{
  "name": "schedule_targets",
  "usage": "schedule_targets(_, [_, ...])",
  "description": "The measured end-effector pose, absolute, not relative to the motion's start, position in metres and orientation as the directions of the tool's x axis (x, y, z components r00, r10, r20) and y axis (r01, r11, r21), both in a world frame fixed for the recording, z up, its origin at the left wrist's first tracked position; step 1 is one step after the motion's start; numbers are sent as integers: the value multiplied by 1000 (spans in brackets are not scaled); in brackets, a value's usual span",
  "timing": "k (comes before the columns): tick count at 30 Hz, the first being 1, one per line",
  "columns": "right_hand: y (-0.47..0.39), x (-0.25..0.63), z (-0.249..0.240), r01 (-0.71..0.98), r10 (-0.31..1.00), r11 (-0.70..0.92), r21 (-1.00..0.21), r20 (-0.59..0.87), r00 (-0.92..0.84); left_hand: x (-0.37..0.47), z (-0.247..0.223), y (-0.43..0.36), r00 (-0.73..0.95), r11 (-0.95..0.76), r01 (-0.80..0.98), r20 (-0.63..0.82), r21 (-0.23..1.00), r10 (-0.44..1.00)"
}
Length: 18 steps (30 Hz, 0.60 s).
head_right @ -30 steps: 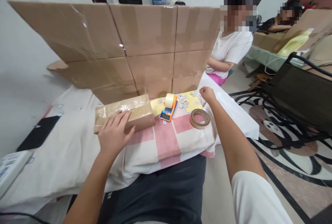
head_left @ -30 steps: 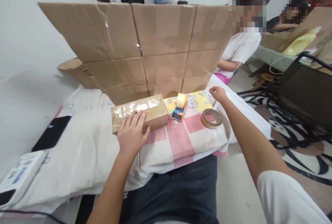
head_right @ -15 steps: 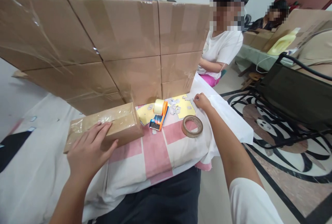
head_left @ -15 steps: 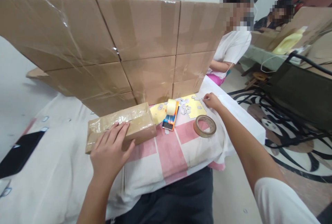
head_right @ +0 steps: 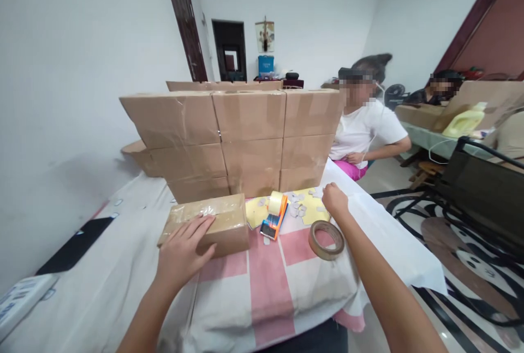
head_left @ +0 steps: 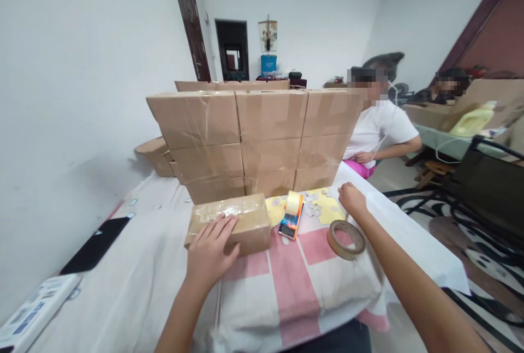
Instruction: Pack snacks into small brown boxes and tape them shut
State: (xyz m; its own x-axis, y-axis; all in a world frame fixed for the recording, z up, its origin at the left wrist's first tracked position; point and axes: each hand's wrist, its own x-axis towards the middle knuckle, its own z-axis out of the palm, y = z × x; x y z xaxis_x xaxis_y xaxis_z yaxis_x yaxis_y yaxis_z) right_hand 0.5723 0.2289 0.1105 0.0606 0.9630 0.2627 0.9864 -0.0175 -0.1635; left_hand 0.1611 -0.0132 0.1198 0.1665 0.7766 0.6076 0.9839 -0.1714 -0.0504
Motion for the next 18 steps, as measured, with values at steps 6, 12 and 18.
schedule_targets(6, [157, 526, 126, 849, 827, 265, -458, 561, 44, 131, 120, -24, 270, -302, 953, 548, -33, 792])
schedule_targets(12, [82, 456, 106, 438, 809, 437, -785, 557, 190, 129, 115, -27, 255, -300, 954, 568, -16, 782])
schedule_targets(18, [59, 394, 84, 136, 884, 421, -897, 439, 159, 131, 114, -29, 247, -306, 952, 585, 3, 772])
